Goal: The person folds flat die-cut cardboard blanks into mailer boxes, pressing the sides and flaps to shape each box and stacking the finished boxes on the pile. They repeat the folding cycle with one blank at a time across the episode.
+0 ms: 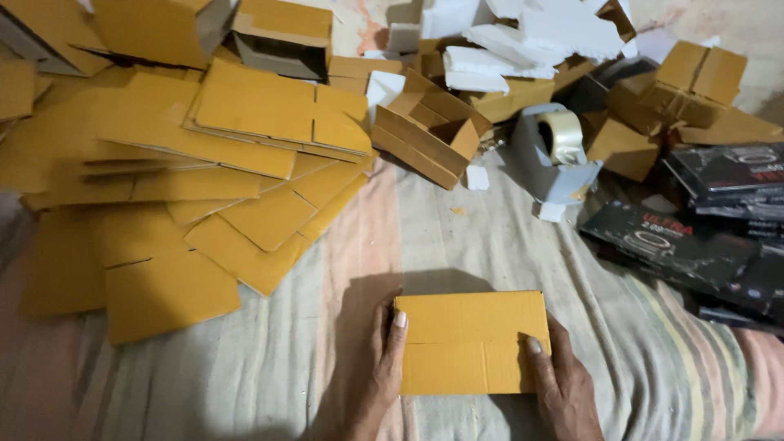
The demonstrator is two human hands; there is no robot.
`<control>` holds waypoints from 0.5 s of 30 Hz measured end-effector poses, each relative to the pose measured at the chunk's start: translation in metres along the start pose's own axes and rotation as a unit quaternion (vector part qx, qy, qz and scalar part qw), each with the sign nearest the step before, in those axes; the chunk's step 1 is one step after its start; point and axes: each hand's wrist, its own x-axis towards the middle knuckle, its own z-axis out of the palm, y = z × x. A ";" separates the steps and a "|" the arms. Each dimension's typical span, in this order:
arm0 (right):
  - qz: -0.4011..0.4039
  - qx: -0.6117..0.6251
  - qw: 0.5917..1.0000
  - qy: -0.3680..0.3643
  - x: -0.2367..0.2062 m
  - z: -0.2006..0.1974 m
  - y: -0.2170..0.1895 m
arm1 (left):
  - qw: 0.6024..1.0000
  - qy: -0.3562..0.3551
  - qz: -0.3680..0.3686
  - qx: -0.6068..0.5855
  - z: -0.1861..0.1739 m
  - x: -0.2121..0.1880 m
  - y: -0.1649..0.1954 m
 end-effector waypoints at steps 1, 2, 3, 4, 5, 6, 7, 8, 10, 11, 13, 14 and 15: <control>-0.001 -0.010 1.000 0.004 0.005 0.002 0.003 | 0.999 0.013 0.010 -0.029 0.002 0.001 0.003; -0.002 -0.020 1.000 0.007 0.010 0.005 0.005 | 0.998 0.026 0.020 -0.058 0.004 0.002 0.007; 0.009 -0.019 1.000 0.009 0.014 0.006 0.008 | 0.995 0.039 0.030 -0.086 0.004 0.001 0.012; 0.019 -0.017 1.000 0.010 0.019 0.007 0.011 | 0.996 0.033 0.035 -0.081 0.004 0.001 0.017; 0.028 -0.015 0.999 0.013 0.023 0.008 0.012 | 0.996 0.027 0.041 -0.075 0.002 -0.002 0.022; 0.019 -0.021 0.999 0.017 0.027 0.009 0.013 | 0.996 0.019 0.048 -0.068 -0.001 -0.005 0.027; 0.011 -0.027 0.999 0.022 0.029 0.009 0.014 | 0.998 0.018 0.031 -0.045 -0.003 -0.007 0.032; 0.003 -0.034 0.999 0.029 0.031 0.009 0.014 | 1.000 0.016 0.014 -0.022 -0.005 -0.009 0.037; 0.042 -0.048 0.998 0.022 0.034 0.009 0.013 | 1.000 0.016 -0.010 -0.014 -0.005 -0.011 0.044; 0.063 -0.054 0.996 0.019 0.034 0.009 0.012 | 0.999 0.017 -0.019 -0.029 -0.005 -0.012 0.045; 0.044 -0.041 0.998 0.015 0.035 0.008 0.013 | 0.998 0.021 -0.032 -0.050 -0.001 -0.010 0.041; 0.035 -0.033 0.999 0.013 0.036 0.008 0.014 | 0.998 0.024 -0.036 -0.054 0.002 -0.007 0.035; 0.031 0.023 0.999 0.013 0.038 0.007 0.016 | 0.997 0.025 -0.040 -0.058 0.003 -0.005 0.027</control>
